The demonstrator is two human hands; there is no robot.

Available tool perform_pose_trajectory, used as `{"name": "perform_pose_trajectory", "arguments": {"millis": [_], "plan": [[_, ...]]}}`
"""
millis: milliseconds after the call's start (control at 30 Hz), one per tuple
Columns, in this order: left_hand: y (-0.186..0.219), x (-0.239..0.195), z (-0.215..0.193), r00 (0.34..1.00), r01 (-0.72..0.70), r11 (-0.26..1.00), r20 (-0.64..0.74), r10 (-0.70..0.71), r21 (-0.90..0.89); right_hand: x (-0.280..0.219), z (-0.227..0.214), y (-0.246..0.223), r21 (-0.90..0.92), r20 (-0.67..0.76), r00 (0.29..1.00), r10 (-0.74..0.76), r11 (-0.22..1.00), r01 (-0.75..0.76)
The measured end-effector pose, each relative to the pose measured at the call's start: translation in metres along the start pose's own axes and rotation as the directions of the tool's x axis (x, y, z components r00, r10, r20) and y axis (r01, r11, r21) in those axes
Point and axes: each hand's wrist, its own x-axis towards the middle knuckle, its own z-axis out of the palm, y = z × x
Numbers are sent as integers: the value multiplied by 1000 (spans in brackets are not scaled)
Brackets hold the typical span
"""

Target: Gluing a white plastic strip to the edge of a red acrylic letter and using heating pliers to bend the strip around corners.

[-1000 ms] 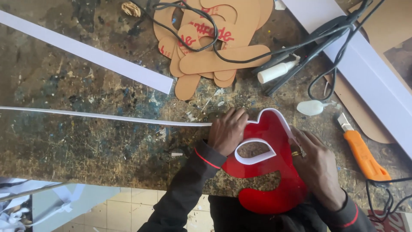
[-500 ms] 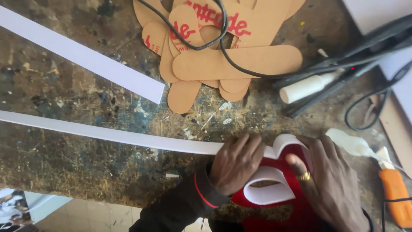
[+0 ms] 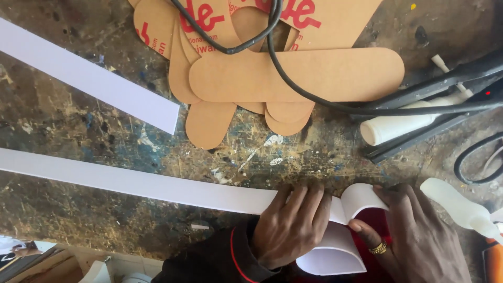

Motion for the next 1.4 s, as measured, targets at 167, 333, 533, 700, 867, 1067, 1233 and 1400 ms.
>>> {"name": "perform_pose_trajectory", "arguments": {"millis": [167, 333, 533, 700, 867, 1067, 1233, 1400], "plan": [[-1, -1, 2, 1000, -1, 999, -10, 1, -46, 3, -5, -3, -25, 8, 1000, -2, 1000, 2], [2, -5, 3, 1000, 14, 1000, 3, -14, -17, 0, -3, -5, -47, 65, 997, 53, 998, -50], [4, -5, 1, 1000, 6, 998, 24, -7, 55, 0, -4, -5, -23, 170, 974, 147, 989, -145], [9, -10, 3, 998, 15, 996, 52, -19, 82, 3, -10, -9, 19, 234, 958, 166, 984, -176], [9, -11, 3, 996, -7, 995, 84, -1, 101, 6, -10, -9, -6, 290, 931, 223, 973, -231], [6, -8, 4, 999, -15, 994, 49, 10, 112, 2, -4, -6, -16, 234, 957, 172, 985, -173], [2, -5, 3, 998, -39, 989, 45, 33, 144, 1, -2, -5, 12, 185, 973, 136, 990, -140], [4, -14, 15, 998, -59, 989, 14, 58, 137, 4, -14, -16, 81, 147, 975, 165, 981, -178]]}}
